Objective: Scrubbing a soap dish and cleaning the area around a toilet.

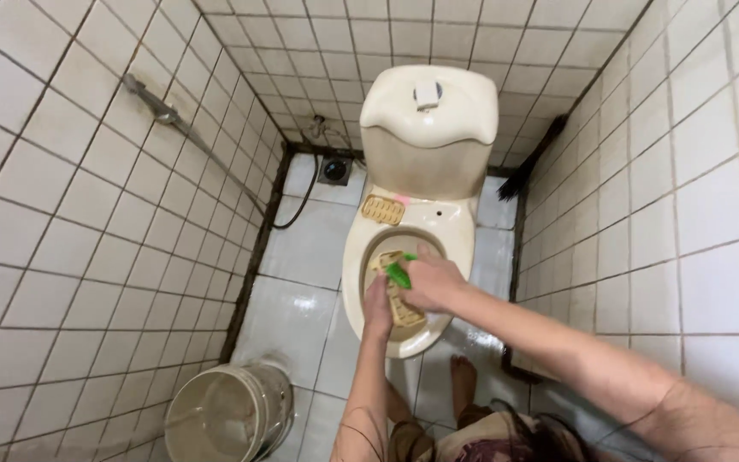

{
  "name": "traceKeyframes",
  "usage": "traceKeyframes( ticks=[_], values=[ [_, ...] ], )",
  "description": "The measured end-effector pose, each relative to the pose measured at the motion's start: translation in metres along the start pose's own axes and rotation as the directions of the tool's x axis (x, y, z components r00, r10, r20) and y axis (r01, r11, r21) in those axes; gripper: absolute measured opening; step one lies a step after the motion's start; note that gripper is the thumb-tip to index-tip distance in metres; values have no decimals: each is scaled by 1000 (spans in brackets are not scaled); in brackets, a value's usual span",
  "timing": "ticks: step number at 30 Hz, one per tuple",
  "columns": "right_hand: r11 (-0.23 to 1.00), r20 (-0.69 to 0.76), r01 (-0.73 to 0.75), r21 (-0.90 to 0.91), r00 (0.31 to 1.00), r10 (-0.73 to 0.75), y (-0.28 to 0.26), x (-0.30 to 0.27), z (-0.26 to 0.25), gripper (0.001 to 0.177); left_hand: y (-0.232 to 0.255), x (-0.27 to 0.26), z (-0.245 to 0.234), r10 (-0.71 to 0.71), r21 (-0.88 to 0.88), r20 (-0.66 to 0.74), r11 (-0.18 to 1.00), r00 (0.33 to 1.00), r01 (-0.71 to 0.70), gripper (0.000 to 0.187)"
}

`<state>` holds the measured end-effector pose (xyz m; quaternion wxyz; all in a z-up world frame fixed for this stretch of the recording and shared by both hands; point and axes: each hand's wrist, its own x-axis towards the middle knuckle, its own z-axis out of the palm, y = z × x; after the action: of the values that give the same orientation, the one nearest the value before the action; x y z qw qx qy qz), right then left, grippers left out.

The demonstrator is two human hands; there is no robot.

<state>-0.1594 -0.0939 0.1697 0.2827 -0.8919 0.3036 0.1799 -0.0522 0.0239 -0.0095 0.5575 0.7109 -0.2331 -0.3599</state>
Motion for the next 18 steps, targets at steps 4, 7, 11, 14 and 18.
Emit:
traceKeyframes(
  ticks=[4, 7, 11, 14, 18],
  values=[
    [998, -75, 30, -48, 997, -34, 4, -6, -4, 70, -1, 0, -2, -102, -373, -48, 925, 994, 77, 60],
    [973, -3, -50, 227, 999, 52, 8, -5, -7, 68, 9, 0, -17, -119, -554, 36, 824, 992, 119, 60],
    [923, -59, -36, 382, 996, 63, 8, -10, -12, 69, 18, 0, -24, -148, -681, 102, 711, 984, 177, 64],
    [917, -51, -79, 391, 993, 107, 2, -6, -11, 70, 14, 4, -24, -141, -676, 111, 715, 984, 179, 65],
    [978, -258, 204, 52, 948, -185, -3, -6, 10, 76, -2, 7, -32, -202, -652, 23, 740, 979, 168, 66]
  ],
)
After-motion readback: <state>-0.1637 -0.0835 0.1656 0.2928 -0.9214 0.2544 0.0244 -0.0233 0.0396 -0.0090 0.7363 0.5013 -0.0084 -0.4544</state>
